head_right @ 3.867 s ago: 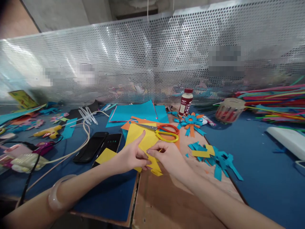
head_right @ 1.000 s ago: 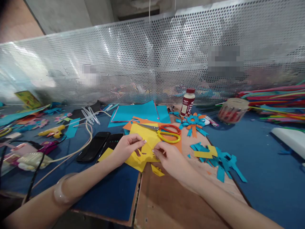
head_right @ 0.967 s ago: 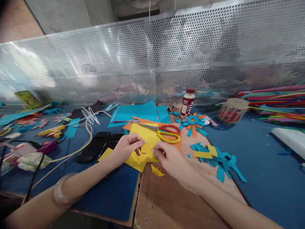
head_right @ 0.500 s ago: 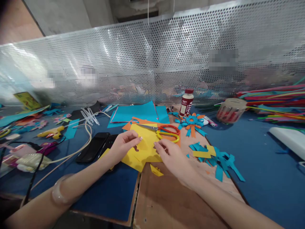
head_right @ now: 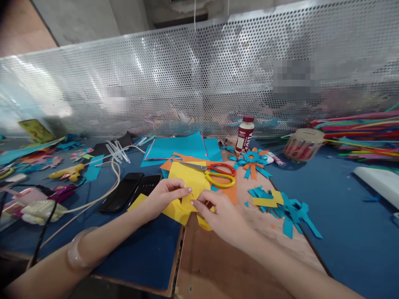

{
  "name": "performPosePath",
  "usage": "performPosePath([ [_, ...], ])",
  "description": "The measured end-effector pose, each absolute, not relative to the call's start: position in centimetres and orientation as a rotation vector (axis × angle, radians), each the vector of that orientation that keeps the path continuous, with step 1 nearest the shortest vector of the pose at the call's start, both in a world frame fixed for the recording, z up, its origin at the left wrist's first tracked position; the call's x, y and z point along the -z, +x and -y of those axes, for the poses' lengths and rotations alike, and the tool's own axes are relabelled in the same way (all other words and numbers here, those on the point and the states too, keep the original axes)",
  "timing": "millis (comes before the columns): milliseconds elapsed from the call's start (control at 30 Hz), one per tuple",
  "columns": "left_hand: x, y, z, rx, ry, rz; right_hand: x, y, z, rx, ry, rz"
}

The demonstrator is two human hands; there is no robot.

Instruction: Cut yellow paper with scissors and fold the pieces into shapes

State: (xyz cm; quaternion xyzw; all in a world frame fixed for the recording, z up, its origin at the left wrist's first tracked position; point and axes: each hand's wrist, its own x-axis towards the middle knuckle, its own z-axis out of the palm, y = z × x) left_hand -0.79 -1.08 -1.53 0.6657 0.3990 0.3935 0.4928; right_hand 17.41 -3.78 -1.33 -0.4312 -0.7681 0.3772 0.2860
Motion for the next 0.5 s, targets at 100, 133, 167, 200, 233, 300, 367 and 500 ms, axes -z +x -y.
performPosePath([
  [100, 1.6, -0.6, 1.1, -1.018, 1.516, -0.969, 1.4, 17.3, 3.6, -1.064, -1.169, 2.031],
  [133, 1.6, -0.6, 1.1, -1.034, 1.49, -0.975, 1.4, 17.3, 3.6, -1.059, -1.18, 2.027],
  [167, 1.6, -0.5, 1.1, -1.046, 1.47, -0.982, 1.5, 17.2, 3.6, -1.044, -1.193, 2.026],
  [200, 1.6, -0.5, 1.2, -1.058, 1.453, -0.99, 1.6, 17.2, 3.6, -1.024, -1.204, 2.026],
  [233, 1.6, -0.5, 1.2, -1.07, 1.435, -0.999, 1.6, 17.3, 3.6, -1.003, -1.211, 2.03],
  [300, 1.7, -0.7, 1.0, -1.132, 1.372, -1.016, 1.8, 17.4, 3.6, -0.962, -1.202, 2.066],
  [367, 1.8, -1.1, 0.5, -1.252, 1.279, -1.042, 1.9, 17.6, 3.6, -0.894, -1.194, 2.118],
  [500, 2.3, -2.0, -0.4, -1.383, 1.219, -1.099, 2.4, 18.0, 3.5, -0.523, -1.149, 2.141],
])
